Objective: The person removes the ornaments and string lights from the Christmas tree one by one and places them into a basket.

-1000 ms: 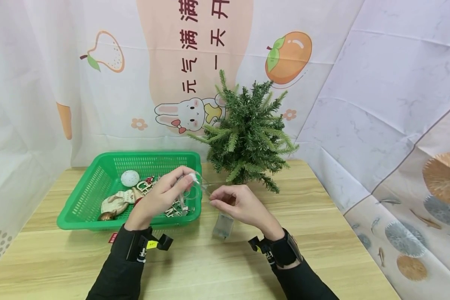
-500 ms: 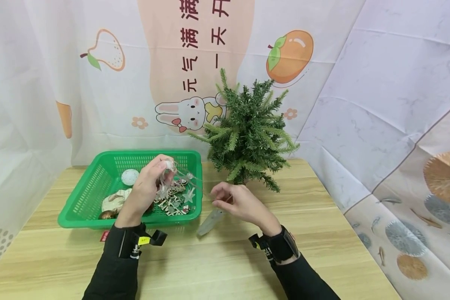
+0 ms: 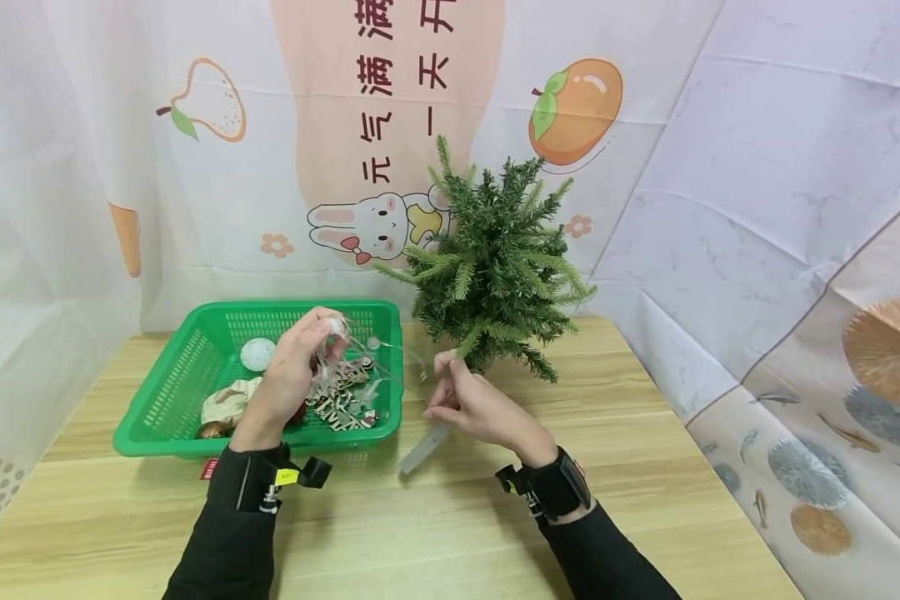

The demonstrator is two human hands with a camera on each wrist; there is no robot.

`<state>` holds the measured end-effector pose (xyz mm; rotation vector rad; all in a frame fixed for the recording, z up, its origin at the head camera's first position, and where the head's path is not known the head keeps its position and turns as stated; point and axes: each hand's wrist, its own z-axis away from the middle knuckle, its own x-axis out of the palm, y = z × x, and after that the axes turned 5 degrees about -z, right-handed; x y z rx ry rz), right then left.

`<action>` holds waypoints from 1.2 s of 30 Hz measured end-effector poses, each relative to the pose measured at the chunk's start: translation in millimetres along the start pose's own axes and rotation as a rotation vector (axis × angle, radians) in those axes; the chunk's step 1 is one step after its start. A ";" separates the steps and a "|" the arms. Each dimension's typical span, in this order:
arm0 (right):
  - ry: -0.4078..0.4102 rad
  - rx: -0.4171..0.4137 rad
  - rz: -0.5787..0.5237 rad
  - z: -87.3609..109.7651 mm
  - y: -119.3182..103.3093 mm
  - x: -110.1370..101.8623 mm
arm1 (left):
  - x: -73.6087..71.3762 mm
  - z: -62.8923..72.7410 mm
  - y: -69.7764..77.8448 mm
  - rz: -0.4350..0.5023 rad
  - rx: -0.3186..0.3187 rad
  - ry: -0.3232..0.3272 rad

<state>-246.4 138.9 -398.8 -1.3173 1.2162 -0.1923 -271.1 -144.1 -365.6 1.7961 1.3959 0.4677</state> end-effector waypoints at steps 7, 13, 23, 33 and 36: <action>-0.157 0.058 0.125 0.9 4.4 -0.3 | -4.6 1.1 -2.0 0.018 -0.061 0.015; -0.230 0.054 0.231 0.3 13.0 8.3 | -6.7 2.0 -1.3 0.015 -0.086 0.016; -0.285 0.076 0.217 -3.6 17.8 21.1 | -6.0 1.8 0.5 0.019 -0.114 -0.024; -0.243 0.081 0.232 -9.0 23.0 46.7 | -1.3 1.3 4.0 0.034 -0.092 -0.048; -0.227 0.056 0.240 -11.1 26.5 55.9 | -0.1 1.1 4.5 0.038 -0.085 -0.052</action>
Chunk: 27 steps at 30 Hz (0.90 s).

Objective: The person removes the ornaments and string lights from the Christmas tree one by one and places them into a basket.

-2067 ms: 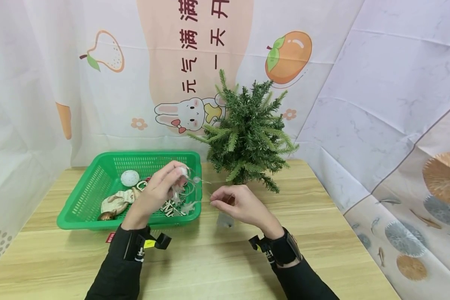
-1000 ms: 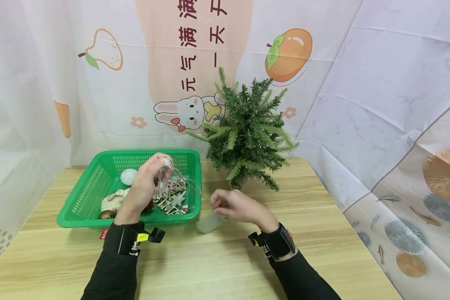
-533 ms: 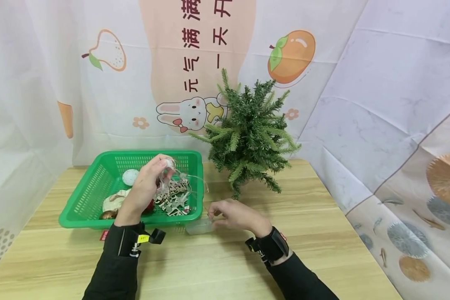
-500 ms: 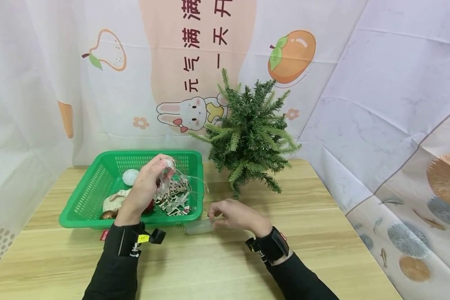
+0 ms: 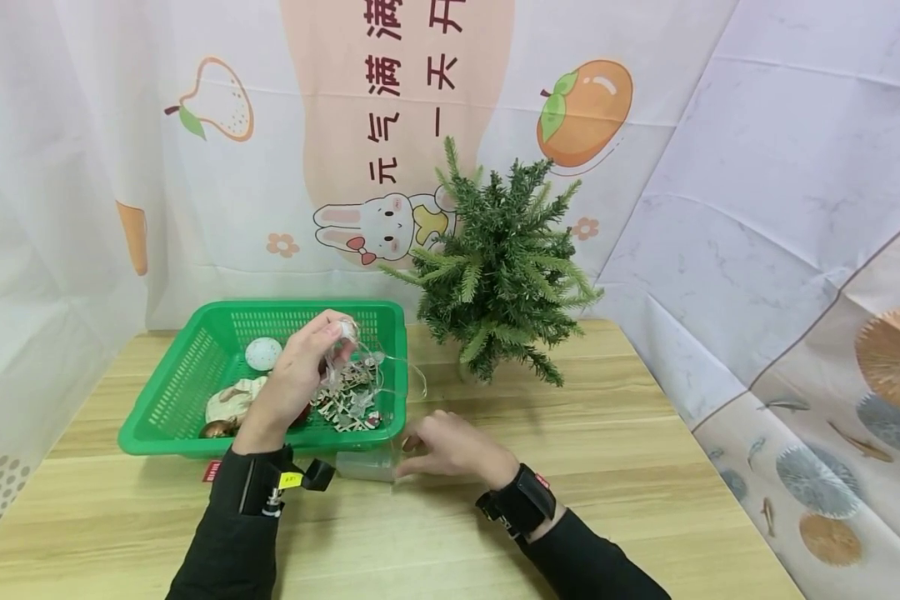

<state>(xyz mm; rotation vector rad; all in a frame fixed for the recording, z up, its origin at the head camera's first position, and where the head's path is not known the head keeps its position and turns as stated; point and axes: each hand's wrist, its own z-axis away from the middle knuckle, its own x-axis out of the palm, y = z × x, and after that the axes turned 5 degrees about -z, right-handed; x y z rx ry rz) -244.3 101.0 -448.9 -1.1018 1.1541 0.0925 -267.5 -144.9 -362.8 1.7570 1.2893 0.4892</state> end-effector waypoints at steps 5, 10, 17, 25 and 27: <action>-0.028 -0.011 0.016 -3.6 -1.5 8.3 | -0.3 -0.2 -0.3 -0.002 -0.016 0.013; -0.012 -0.039 0.073 -6.7 -10.3 14.7 | 0.1 -0.5 0.4 -0.002 -0.013 0.014; 0.065 -0.050 0.025 -11.0 -15.4 22.8 | 0.6 -0.6 -1.0 -0.014 -0.007 0.007; -0.087 -0.180 -0.036 9.8 -23.3 -11.6 | -9.2 2.6 -2.7 -0.029 -0.025 0.053; -0.081 -0.184 -0.107 17.5 -28.9 -24.8 | -12.2 3.1 -2.8 -0.023 -0.029 0.058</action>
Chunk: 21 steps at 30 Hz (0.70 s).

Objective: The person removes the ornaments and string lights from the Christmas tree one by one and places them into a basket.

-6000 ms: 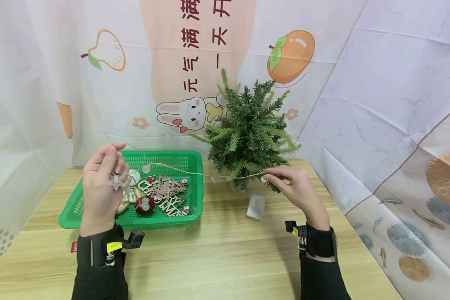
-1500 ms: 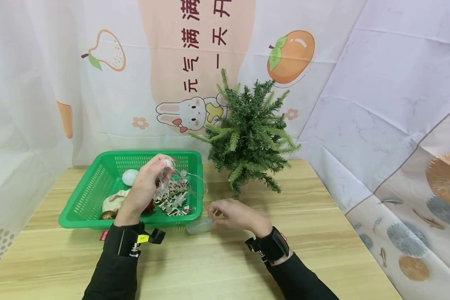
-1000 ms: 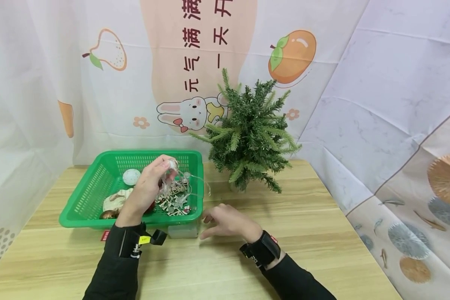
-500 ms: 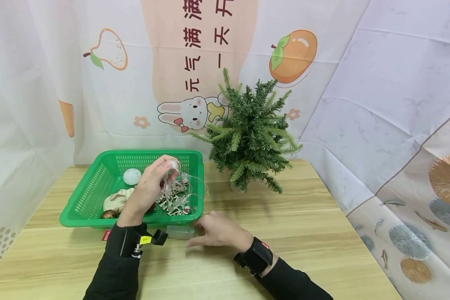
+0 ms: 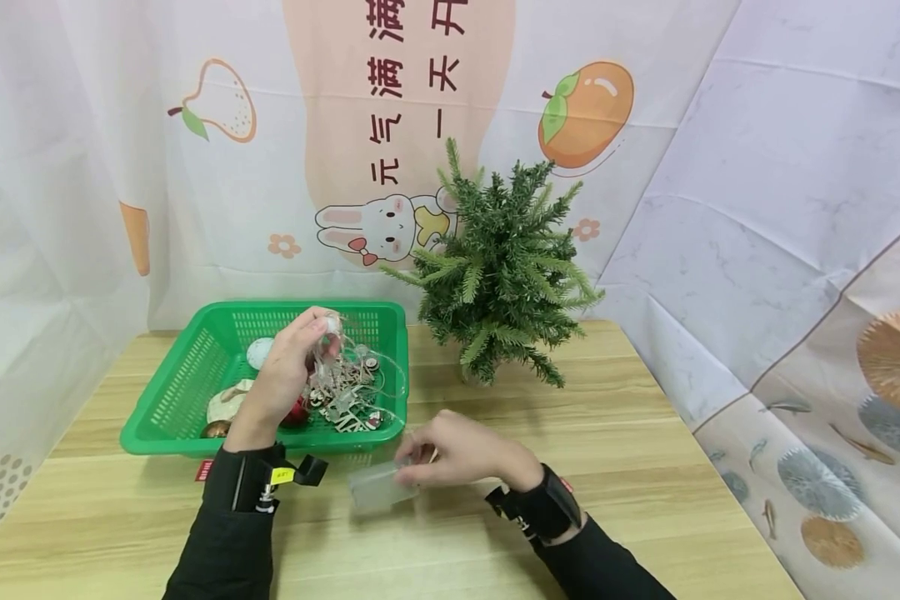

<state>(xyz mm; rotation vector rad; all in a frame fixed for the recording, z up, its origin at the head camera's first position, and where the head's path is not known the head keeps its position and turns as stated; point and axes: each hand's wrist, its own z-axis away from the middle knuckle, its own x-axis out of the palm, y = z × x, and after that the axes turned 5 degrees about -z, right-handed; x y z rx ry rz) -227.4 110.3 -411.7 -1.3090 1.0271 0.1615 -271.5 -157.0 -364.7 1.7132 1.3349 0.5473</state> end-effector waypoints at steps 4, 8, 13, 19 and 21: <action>0.149 -0.009 -0.120 15.1 -16.3 -20.7 | -1.7 -0.1 0.5 0.014 -0.048 -0.022; 0.376 0.016 -0.202 21.7 -25.9 -28.5 | 2.8 -1.4 0.1 0.052 -0.113 -0.087; 0.555 0.079 -0.289 17.3 -28.0 -26.2 | 12.8 -3.4 -4.4 0.040 -0.142 -0.180; 0.675 0.158 -0.327 12.0 -26.2 -23.6 | 20.9 -5.3 -9.1 -0.055 -0.177 -0.196; 0.693 0.175 -0.334 11.1 -25.1 -22.8 | 22.0 -5.6 -9.9 -0.068 -0.184 -0.192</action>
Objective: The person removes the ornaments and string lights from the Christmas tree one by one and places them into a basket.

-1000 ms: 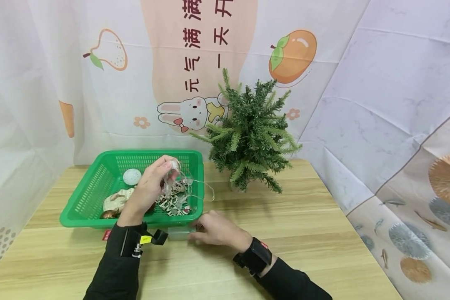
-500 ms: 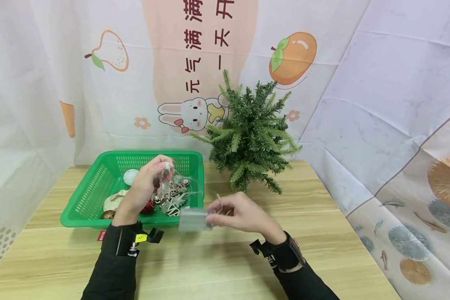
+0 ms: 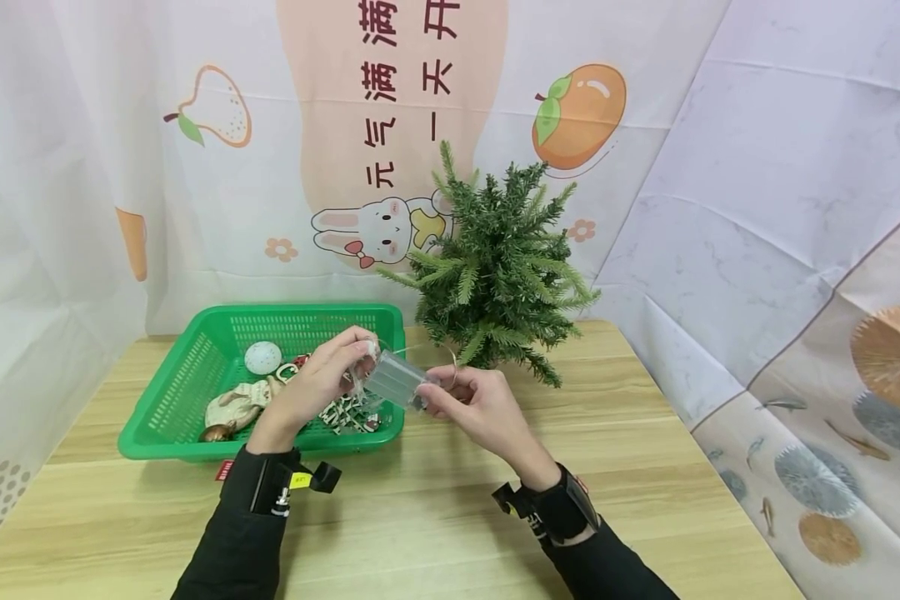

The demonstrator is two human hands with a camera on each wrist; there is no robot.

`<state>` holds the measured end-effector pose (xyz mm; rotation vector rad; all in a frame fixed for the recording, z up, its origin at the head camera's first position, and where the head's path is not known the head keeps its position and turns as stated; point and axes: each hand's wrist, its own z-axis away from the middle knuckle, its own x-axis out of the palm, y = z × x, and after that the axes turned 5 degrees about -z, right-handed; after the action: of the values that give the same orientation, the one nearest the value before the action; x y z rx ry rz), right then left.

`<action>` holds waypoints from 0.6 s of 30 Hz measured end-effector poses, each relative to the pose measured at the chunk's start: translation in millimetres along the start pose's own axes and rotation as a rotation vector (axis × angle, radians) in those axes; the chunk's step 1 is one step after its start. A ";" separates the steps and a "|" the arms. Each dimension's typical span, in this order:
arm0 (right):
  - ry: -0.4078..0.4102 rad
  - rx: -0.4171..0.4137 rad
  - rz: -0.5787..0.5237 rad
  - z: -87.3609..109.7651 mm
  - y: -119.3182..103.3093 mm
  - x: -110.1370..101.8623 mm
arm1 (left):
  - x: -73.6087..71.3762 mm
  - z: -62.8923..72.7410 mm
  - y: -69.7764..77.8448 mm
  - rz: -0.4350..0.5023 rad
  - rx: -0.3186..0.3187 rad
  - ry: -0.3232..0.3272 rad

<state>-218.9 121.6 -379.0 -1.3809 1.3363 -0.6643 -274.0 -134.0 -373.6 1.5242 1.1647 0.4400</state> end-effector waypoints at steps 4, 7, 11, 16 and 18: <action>0.014 0.024 0.004 -1.2 2.0 2.4 | 2.4 -0.8 -2.0 -0.050 -0.001 0.029; 0.022 0.033 0.007 -1.3 2.6 4.7 | 5.7 -2.3 -4.2 -0.117 -0.004 0.062; 0.043 0.037 -0.007 -1.4 2.7 7.7 | 11.6 -4.6 -6.3 -0.160 -0.017 0.114; 0.072 0.044 -0.024 -1.6 3.4 11.5 | 18.1 -5.8 -6.6 -0.152 -0.042 0.181; 0.074 0.040 -0.029 -1.1 4.2 13.3 | 20.4 -6.4 -6.6 -0.161 -0.046 0.209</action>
<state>-218.5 109.6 -386.1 -1.3572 1.3562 -0.7647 -272.8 -114.1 -383.7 1.3568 1.4188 0.5230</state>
